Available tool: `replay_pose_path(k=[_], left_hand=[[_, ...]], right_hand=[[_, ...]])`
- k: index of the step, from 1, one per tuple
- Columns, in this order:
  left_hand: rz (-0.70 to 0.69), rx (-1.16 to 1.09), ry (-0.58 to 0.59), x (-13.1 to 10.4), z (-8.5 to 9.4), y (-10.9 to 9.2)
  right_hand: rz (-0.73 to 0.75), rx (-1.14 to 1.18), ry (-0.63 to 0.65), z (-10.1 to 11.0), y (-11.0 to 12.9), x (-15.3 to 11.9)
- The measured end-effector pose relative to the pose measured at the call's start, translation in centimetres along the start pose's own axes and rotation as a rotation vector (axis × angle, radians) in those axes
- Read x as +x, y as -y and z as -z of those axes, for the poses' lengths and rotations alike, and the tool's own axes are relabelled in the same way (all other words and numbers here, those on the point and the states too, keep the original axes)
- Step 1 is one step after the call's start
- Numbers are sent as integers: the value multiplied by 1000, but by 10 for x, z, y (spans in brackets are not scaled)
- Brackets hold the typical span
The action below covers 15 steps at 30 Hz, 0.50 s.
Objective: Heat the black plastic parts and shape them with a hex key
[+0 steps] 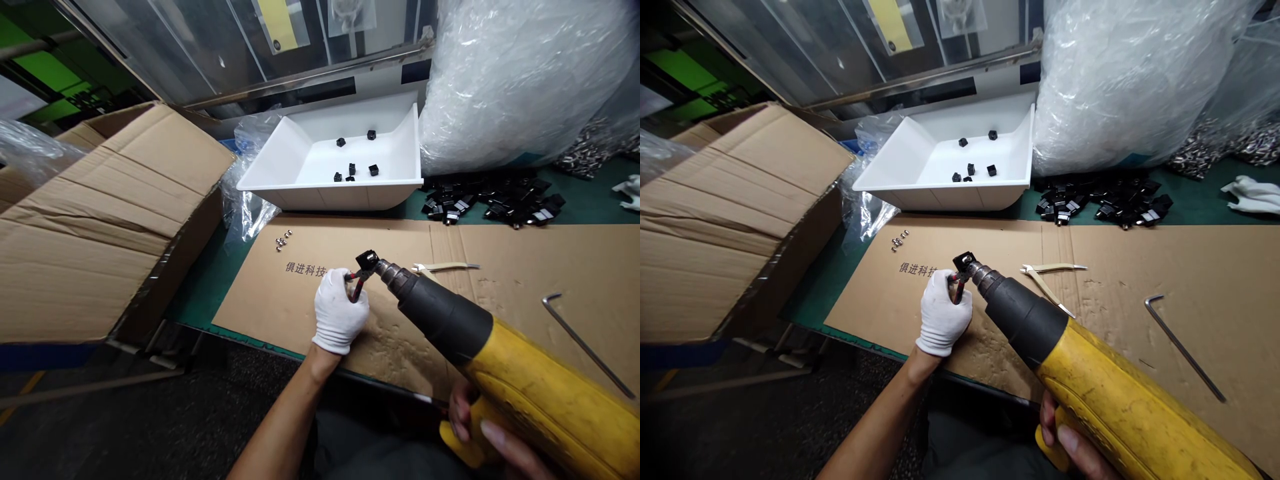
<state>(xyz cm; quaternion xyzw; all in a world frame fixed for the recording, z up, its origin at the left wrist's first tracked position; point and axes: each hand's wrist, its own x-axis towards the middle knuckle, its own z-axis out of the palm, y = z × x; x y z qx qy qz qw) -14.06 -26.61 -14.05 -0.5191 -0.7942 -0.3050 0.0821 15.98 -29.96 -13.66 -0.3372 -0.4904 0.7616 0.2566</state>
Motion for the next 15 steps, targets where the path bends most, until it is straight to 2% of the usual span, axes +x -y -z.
replay_pose_path(k=[9, 15], left_hand=[[4, 7, 0, -1, -1, 0], [12, 6, 17, 0, 0, 0]], right_hand=[[-17, 34, -36, -3, 6, -2], [-28, 46, 4, -2, 2, -1]])
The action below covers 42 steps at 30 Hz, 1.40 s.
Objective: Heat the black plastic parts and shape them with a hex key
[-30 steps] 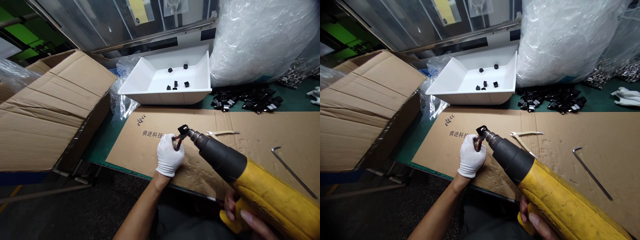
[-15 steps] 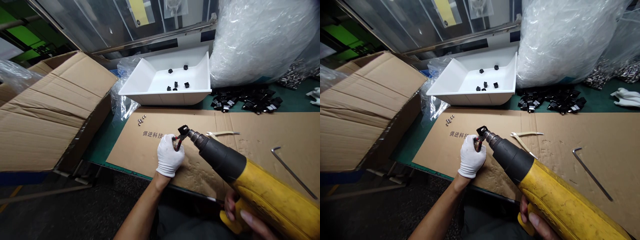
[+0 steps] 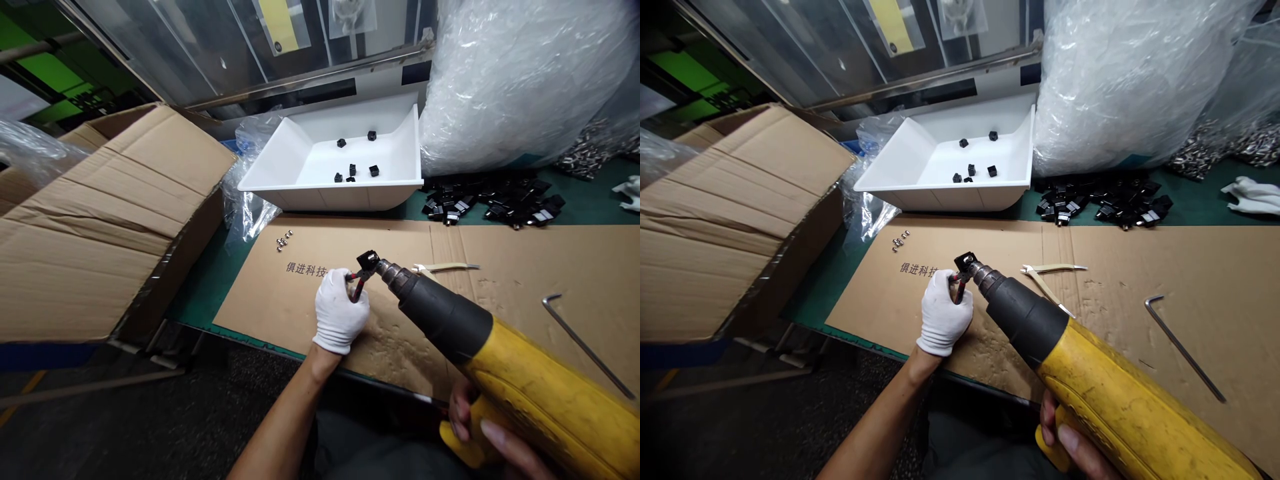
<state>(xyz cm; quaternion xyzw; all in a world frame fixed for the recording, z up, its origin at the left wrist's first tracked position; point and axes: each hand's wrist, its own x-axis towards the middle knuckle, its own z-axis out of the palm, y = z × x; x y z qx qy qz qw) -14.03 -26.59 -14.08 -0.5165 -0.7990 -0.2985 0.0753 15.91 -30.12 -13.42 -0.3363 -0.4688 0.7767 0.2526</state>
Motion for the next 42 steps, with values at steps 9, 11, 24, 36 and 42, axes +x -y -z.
replay_pose_path(k=[9, 11, 24, 36, 42], left_hand=[[-8, 22, 4, 0, 0, 0], [-12, 18, 9, 0, 0, 1], [-37, 28, 43, -1, 2, -2], [-39, 32, 37, 0, 2, -2], [-29, 37, 40, 0, 1, -1]], right_hand=[[-16, 38, 4, 0, -1, -1], [-11, 55, -6, -1, 0, 0], [4, 87, 14, 4, -5, 0], [-7, 93, -3, 2, -4, -1], [0, 86, -2, 3, -7, -1]])
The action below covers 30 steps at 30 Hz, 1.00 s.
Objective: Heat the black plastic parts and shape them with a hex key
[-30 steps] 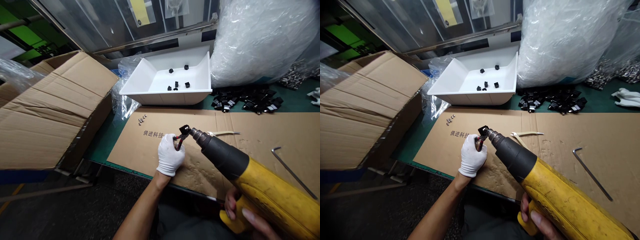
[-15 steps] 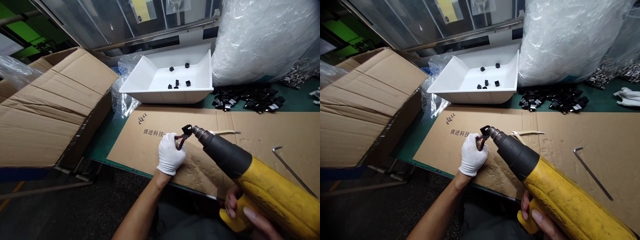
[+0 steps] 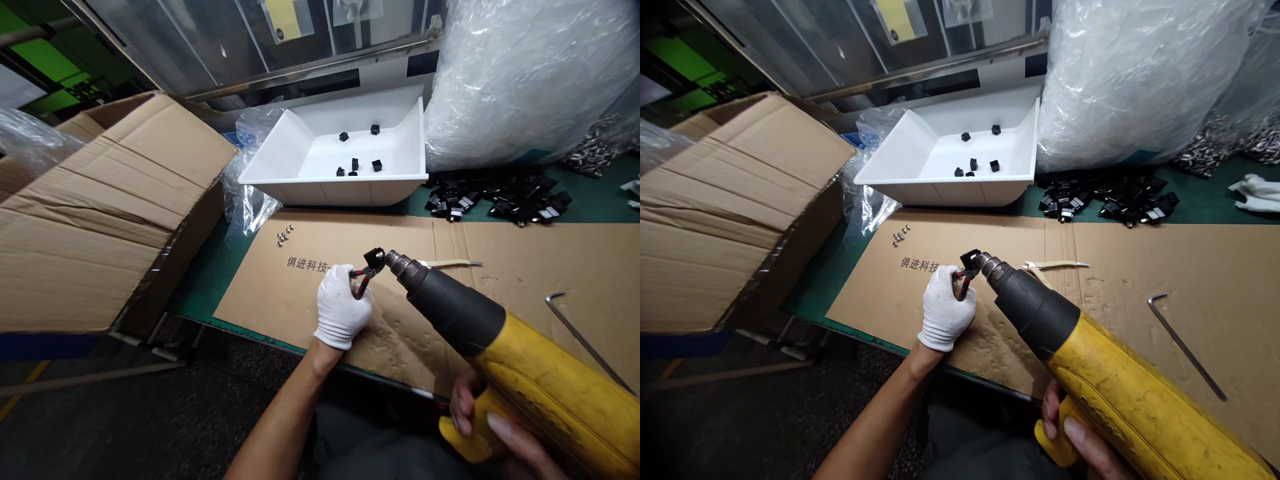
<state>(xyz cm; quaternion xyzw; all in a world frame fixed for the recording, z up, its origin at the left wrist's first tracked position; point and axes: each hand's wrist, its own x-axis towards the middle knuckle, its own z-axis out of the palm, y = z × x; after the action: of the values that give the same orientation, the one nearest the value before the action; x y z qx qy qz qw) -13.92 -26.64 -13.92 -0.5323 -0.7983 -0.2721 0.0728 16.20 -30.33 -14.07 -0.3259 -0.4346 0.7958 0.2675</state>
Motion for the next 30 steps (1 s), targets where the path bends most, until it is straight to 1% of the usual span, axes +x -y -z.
replay_pose_path(k=[4, 13, 30], left_hand=[[9, -10, 3, -1, 0, 0], [-1, -21, 0, -1, -1, 0], [1, -13, 6, 0, 1, -1]], right_hand=[[-11, -1, 11, 2, -1, -1], [-10, -11, -11, -2, 6, 2], [-4, 25, -14, -2, 1, 0]])
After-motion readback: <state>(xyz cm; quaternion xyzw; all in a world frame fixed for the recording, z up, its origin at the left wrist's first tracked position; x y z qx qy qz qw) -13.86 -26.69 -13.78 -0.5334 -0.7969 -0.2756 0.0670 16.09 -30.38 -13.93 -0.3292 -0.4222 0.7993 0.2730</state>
